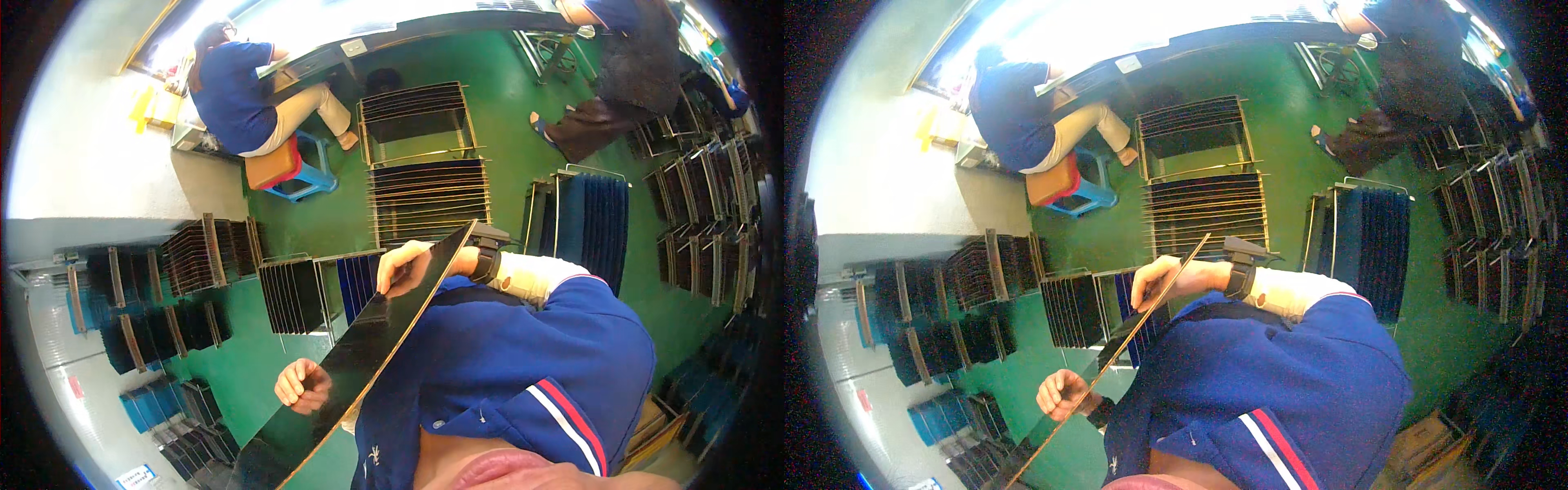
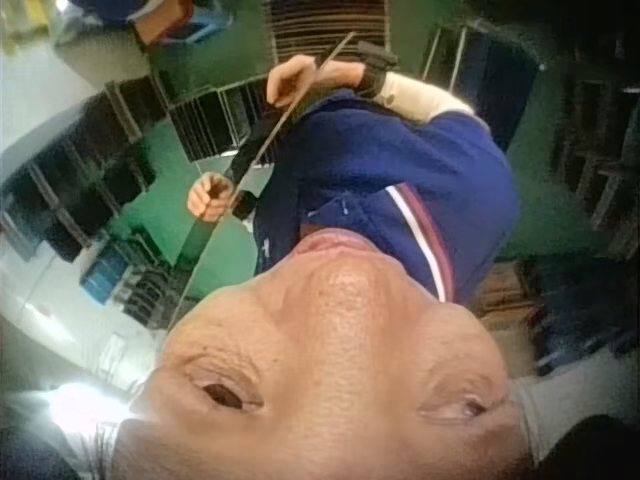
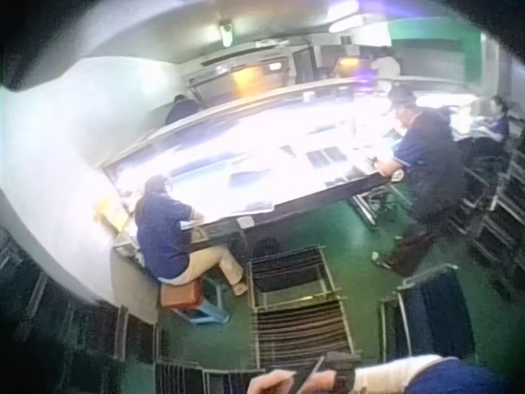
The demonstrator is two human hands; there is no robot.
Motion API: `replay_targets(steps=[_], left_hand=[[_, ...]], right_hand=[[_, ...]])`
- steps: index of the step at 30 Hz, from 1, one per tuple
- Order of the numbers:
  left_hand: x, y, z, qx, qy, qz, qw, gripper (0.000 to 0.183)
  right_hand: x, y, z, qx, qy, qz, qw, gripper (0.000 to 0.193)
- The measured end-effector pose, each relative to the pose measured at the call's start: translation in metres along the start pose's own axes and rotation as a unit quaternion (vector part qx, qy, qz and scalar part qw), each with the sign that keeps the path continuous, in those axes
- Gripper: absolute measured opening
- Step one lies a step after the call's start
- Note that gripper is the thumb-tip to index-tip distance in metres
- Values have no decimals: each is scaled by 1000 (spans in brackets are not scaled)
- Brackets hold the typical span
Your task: The recorder loads blue panels into a processing machine and then transports them to an inspection area.
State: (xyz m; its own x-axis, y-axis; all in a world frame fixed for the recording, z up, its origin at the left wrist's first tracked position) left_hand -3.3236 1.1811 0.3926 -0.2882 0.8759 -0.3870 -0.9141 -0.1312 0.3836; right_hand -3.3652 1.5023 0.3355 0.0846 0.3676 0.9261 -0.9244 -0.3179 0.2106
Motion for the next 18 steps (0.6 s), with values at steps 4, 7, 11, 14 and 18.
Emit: replay_targets(steps=[4, 7, 11, 14, 18], left_hand=[[-10, -14, 0, 21, -19, 20, 999, 10], [-16, -25, 0, 22, -21, 36, 999, 11], [-14, -35, 14, -11, 13, 67, 998, 10], [-9, -43, 6, -27, 41, -14, 999, 14], [-9, -45, 5, -37, 32, 32, 998, 21]], right_hand=[[-1, 9, 6, 52, 23, 23, 998, 18], [-7, 17, 9, 77, 21, 24, 996, 15], [-11, 22, 5, 94, 31, 67, 993, 14], [-16, 24, 4, 113, 35, 74, 990, 13], [-16, 22, -8, 108, 42, 81, 990, 12]])
Point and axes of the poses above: each hand's wrist, its own y-axis towards the middle knuckle, its own z-axis out of the palm, x = y × z, the point moved 8 cm from there along y, towards the middle knuckle, and after that the axes turned 12 degrees about -x, right-handed, at the moved point
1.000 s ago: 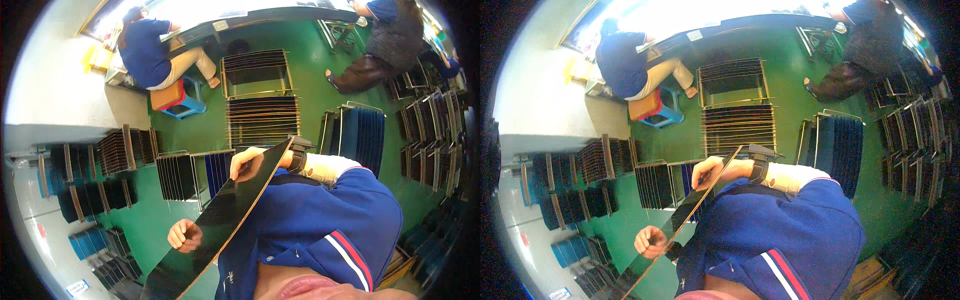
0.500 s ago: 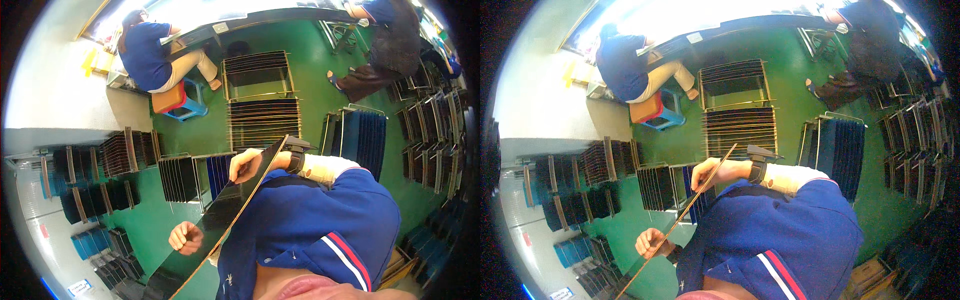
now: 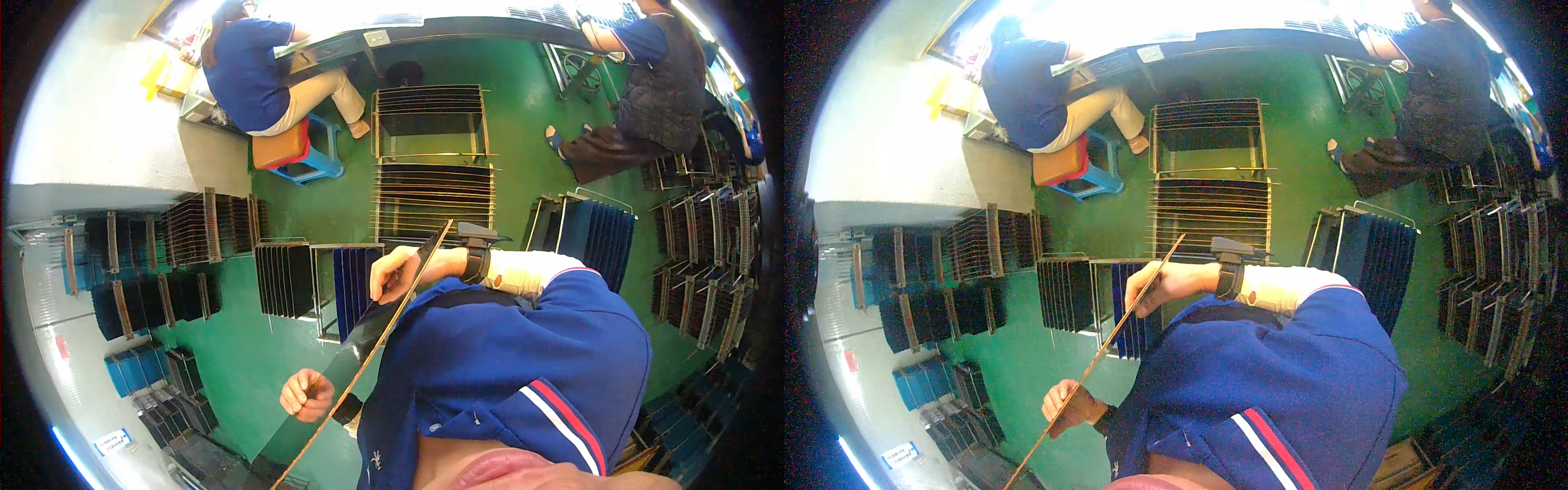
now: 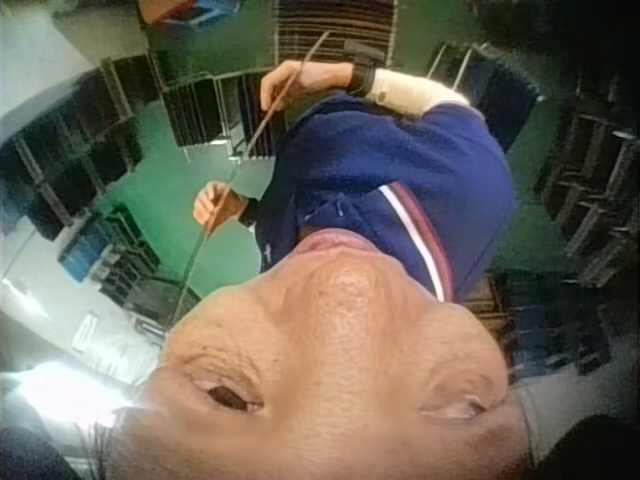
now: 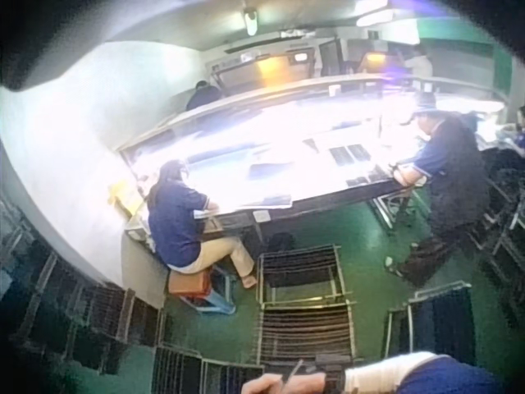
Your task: The recorder loads blue panels into a processing machine and then transports them to an inspection area.
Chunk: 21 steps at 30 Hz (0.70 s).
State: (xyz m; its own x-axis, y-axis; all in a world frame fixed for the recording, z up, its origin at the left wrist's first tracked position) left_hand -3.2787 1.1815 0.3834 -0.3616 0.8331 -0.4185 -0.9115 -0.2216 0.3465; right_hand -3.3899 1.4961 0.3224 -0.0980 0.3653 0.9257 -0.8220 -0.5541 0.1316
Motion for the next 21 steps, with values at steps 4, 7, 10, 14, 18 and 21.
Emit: replay_targets(steps=[4, 7, 10, 14, 18, 21], left_hand=[[23, 6, 12, -5, 2, 24, 1000, 23], [33, 11, 15, -18, -5, 17, 1000, 23], [36, 12, 13, -15, -9, 25, 1000, 24], [49, 22, 19, -12, -12, 10, 1000, 16], [56, 23, 25, -10, -45, -54, 997, 12], [60, 21, 27, -12, -31, -86, 996, 12]], right_hand=[[-9, -5, -14, -14, -25, 11, 1000, 13], [-12, -11, -22, -26, 5, 22, 999, 13], [-6, -13, -25, -32, -6, 3, 999, 20], [-1, -20, -37, -47, -10, -15, 999, 19], [0, -22, -40, -47, 4, -7, 999, 18], [-6, -22, -42, -45, 6, -7, 999, 19]])
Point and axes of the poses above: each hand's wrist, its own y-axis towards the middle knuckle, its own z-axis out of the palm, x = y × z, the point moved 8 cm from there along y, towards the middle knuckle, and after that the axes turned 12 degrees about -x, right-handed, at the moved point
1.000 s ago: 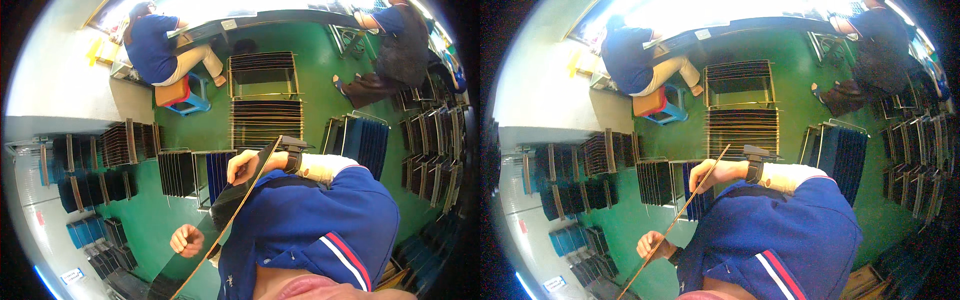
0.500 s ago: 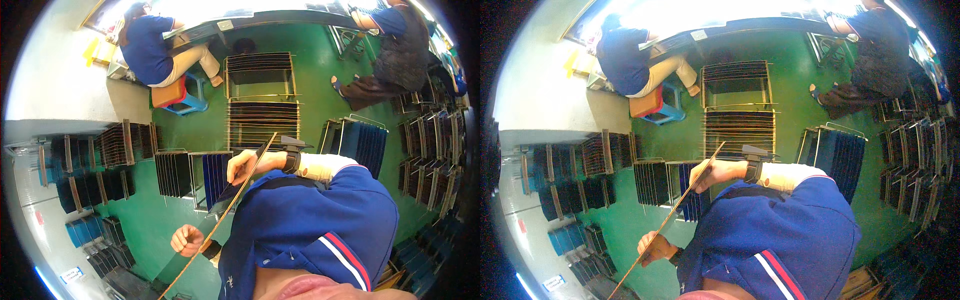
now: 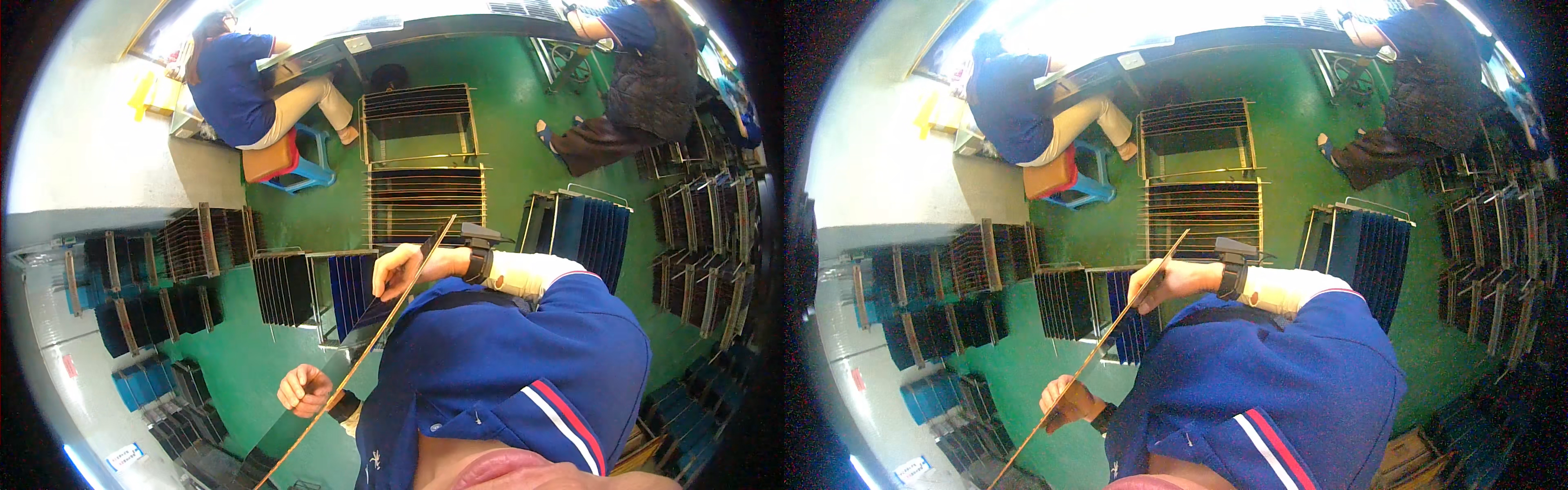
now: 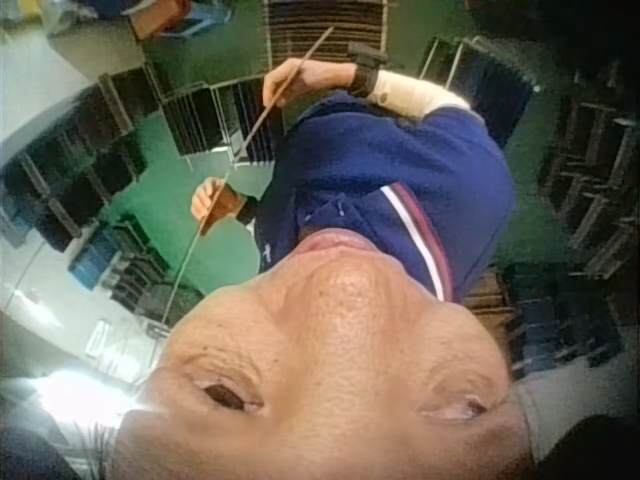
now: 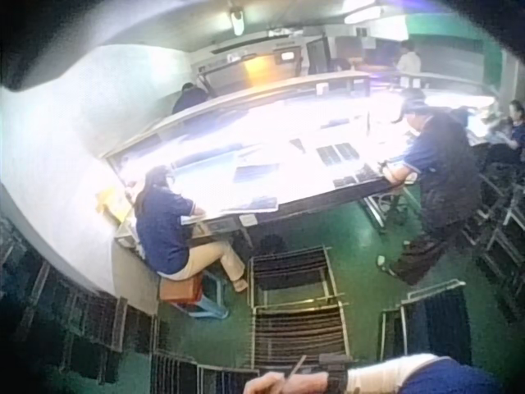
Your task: The recorder loads blue panels into a processing machine and then transports them to an inspection area.
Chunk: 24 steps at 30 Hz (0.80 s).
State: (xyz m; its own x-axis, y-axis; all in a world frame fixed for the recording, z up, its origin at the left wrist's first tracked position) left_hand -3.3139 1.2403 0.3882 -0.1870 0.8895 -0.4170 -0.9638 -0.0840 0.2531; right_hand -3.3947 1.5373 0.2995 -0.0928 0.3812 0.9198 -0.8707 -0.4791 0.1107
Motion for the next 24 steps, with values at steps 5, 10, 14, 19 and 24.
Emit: replay_targets(steps=[5, 10, 14, 19, 24], left_hand=[[4, -3, 2, -33, 19, 70, 997, 11], [2, -5, 0, -62, 23, 108, 992, 14], [6, -5, 5, -61, 40, 120, 990, 18], [12, -4, 6, -96, 41, 110, 988, 22], [11, -6, 3, -125, 62, 139, 980, 21]], right_hand=[[1, 2, -5, -3, 6, 15, 1000, 21], [-3, 5, -9, 3, 2, 20, 1000, 24], [-3, 6, -10, 8, 8, 25, 1000, 25], [1, 5, -14, 16, 11, 61, 998, 15], [1, 3, -18, 6, 19, 69, 997, 15]])
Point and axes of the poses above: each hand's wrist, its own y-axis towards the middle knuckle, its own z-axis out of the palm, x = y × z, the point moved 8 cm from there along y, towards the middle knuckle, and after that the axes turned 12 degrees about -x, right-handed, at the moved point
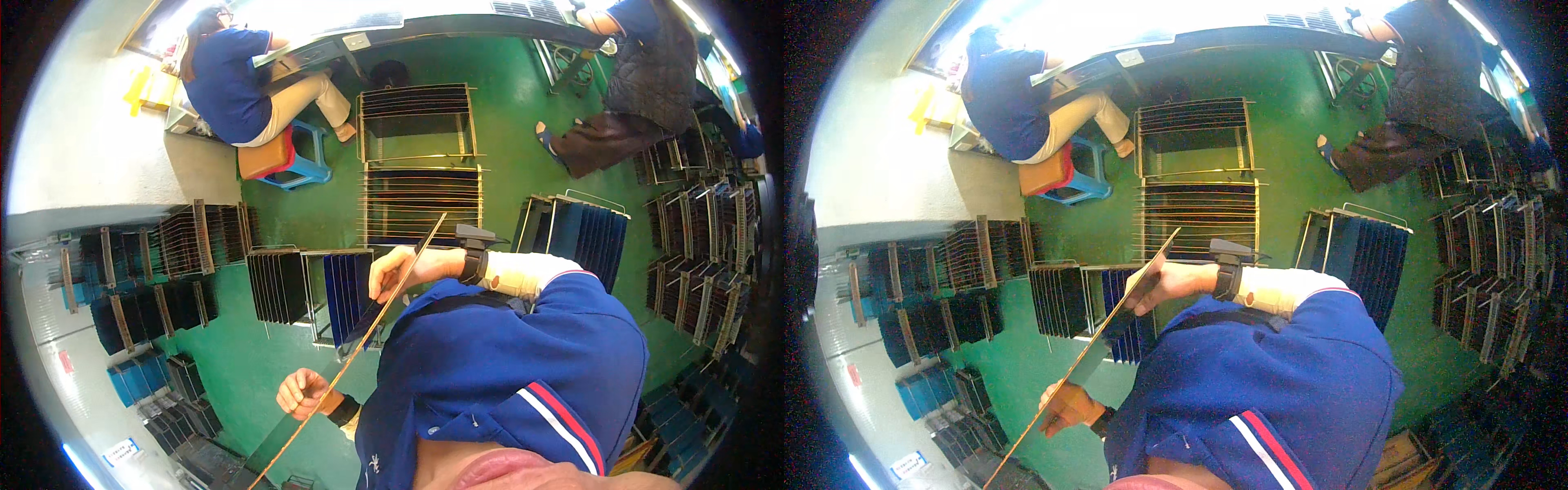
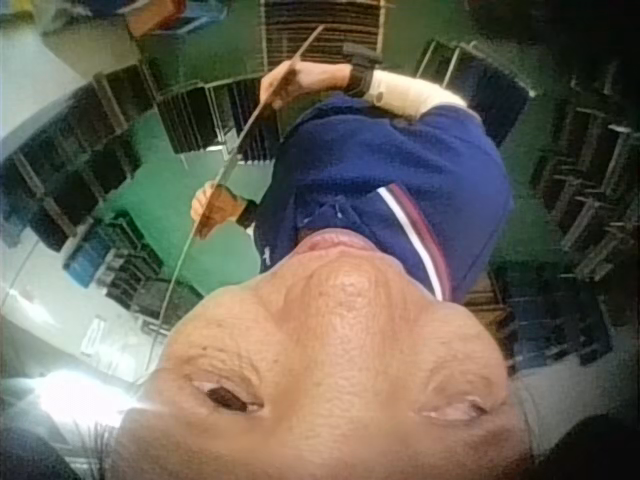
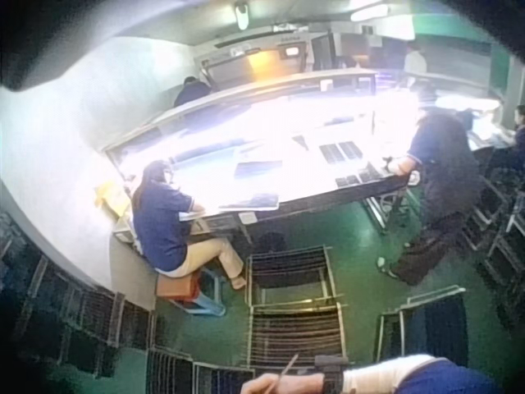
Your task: The recorder loads blue panels into a processing machine and then transports them to an inspection area.
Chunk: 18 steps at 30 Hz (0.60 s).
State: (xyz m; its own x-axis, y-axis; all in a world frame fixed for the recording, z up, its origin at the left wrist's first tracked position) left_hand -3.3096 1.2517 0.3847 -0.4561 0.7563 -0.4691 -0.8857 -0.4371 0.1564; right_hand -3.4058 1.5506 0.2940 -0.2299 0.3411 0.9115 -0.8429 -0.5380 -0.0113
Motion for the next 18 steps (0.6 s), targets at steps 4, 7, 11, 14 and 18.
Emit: replay_targets(steps=[4, 7, 11, 14, 18], left_hand=[[3, 1, 13, 19, 23, 8, 1000, 22], [6, 1, 14, 5, -10, 0, 1000, 28], [11, 2, 15, 11, -6, -14, 1000, 33], [13, 2, 21, 22, 8, -10, 1000, 34], [7, 2, 17, 20, 5, -14, 1000, 33]], right_hand=[[-12, 2, -3, 0, 26, 21, 999, 30], [-9, 1, -7, -3, 22, 24, 999, 30], [-8, 2, -9, 0, 23, 23, 999, 30], [-5, 3, -8, 9, 28, 24, 999, 31], [-5, 8, -6, 18, 31, 19, 999, 31]])
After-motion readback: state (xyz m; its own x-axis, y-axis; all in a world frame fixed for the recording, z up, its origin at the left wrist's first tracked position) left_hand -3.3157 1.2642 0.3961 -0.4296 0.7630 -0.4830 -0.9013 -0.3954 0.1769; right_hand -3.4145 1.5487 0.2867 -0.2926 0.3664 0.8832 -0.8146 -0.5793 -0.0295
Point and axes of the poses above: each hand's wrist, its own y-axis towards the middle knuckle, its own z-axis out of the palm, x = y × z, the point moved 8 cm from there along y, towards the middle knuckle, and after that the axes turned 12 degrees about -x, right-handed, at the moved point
